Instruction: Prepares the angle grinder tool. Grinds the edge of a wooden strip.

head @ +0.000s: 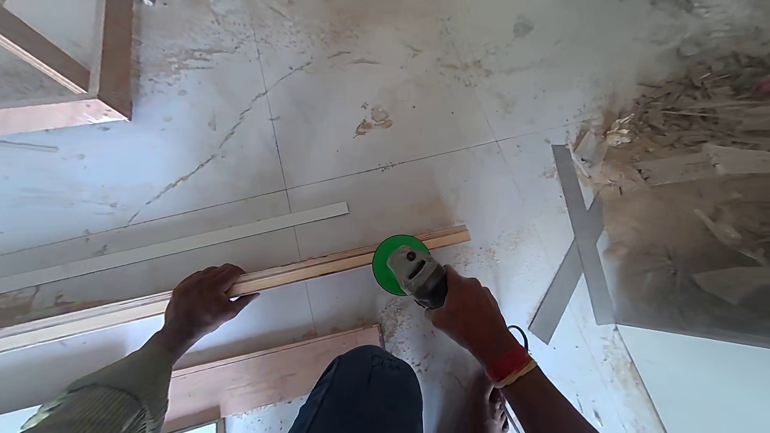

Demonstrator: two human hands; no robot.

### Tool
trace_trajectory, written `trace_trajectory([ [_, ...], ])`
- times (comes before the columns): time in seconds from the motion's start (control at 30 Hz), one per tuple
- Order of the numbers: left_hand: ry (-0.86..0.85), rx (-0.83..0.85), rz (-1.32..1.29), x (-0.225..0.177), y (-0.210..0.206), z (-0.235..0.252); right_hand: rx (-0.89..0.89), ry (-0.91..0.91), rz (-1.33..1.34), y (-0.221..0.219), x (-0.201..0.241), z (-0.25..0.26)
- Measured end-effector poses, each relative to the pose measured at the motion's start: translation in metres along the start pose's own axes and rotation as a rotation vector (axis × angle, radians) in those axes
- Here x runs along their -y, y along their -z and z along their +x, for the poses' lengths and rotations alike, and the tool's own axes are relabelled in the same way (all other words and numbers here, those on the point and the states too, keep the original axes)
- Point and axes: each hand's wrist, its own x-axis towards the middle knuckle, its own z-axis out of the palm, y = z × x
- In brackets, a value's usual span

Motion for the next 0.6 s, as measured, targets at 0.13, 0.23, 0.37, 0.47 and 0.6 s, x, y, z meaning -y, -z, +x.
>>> trace_trajectory([
  [0.13,0.014,0.009,0.0,0.0,0.0,0.001,-0.028,-0.031,0.02,0.004,-0.015,0.004],
  [0.23,-0.001,-0.005,-0.001,0.001,-0.001,0.001,-0.047,-0.046,0.025,0.005,-0.029,0.004],
  [0.37,-0.011,-0.028,-0.009,0.001,-0.001,0.001,-0.076,-0.07,0.055,0.01,-0.041,0.005],
  [0.47,-0.011,-0.028,-0.005,0.001,-0.002,0.0,-0.128,-0.078,0.092,0.009,-0.052,0.007],
  [0.6,-0.008,-0.029,-0.005,0.002,-0.003,-0.001,-0.168,-0.086,0.121,0.011,-0.062,0.008],
])
